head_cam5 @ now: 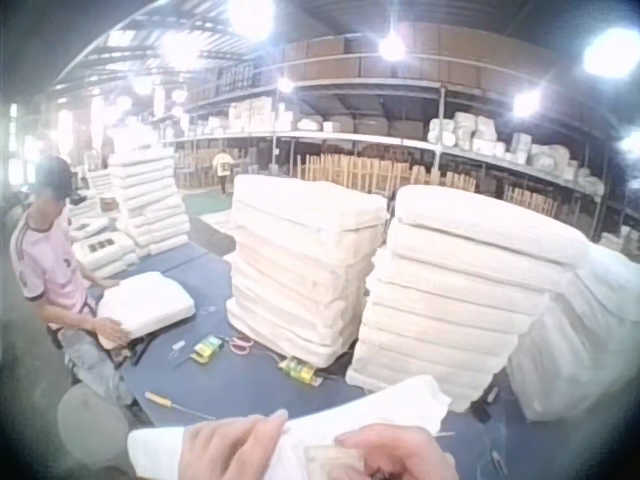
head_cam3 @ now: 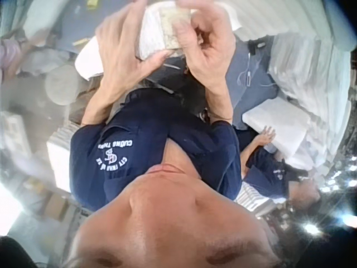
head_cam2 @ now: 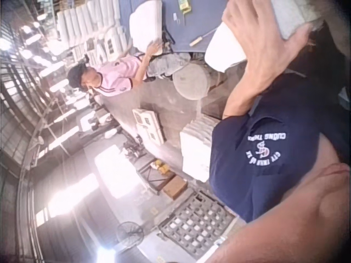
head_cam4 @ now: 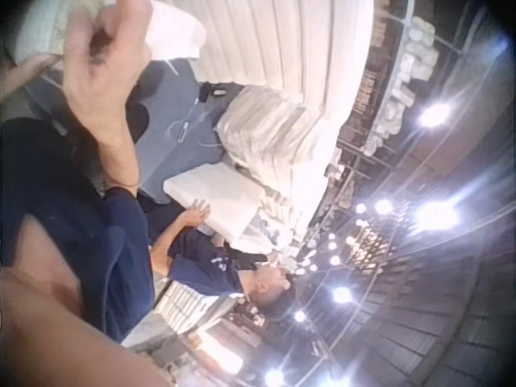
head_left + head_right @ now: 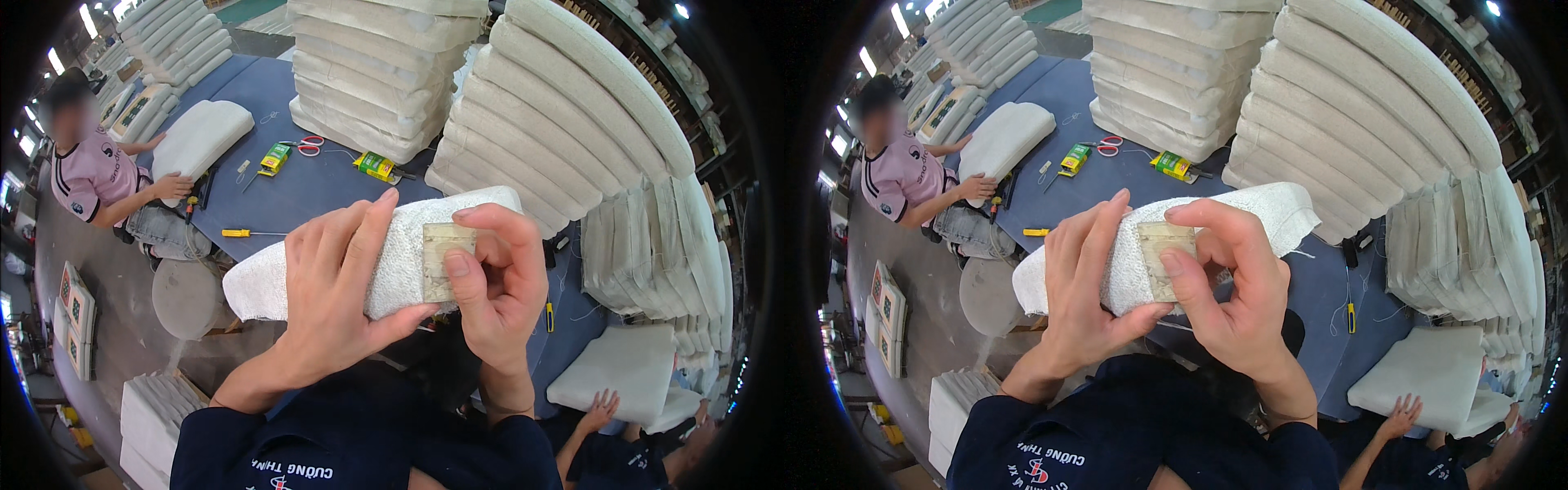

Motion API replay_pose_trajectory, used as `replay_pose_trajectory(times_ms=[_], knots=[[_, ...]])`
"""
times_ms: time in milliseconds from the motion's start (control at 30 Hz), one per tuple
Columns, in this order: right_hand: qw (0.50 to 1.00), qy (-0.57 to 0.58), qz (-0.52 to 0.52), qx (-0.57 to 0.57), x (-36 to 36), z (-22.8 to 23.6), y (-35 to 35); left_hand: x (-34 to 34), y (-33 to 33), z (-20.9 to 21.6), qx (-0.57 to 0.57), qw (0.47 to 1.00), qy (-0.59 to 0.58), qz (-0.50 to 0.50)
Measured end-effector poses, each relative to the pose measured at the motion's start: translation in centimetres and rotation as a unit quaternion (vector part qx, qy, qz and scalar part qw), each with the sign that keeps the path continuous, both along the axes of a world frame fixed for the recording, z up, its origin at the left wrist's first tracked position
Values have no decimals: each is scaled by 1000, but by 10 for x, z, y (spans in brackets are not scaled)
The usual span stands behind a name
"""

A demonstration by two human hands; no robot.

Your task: The person sits on the floor in a workshop and uses a staple gun to attach white fabric to rectangular foam cushions. They repeatedly pick up cushions, wrap the fabric around the edges, and secure it with staples before stacking the finished items.

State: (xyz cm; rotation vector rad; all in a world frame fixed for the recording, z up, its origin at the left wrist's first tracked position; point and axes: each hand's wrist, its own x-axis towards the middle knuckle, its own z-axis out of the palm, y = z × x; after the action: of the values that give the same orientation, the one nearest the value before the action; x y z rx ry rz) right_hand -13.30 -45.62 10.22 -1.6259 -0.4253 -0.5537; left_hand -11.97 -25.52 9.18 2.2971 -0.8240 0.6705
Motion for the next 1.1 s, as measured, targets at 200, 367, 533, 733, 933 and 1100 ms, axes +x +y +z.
replay_pose_trajectory(times_ms=[200,367,533,733,933,1100], knots=[[998,41,-8,-52,-13,7,-2,-13,-2,-2,-7,1000,-1,1],[992,105,34,-57,-20,11,-7,-23,-2,-6,0,1000,-5,0],[989,132,47,-43,-27,10,-7,-30,-3,-8,3,1000,-12,-1],[989,135,49,-14,-28,8,-4,-29,-1,-5,11,1000,-11,-16],[986,161,46,4,-26,18,-1,-27,-4,-1,23,1000,-10,-15],[988,127,-7,-93,-29,25,-6,-25,-8,-2,25,999,-11,-27]])
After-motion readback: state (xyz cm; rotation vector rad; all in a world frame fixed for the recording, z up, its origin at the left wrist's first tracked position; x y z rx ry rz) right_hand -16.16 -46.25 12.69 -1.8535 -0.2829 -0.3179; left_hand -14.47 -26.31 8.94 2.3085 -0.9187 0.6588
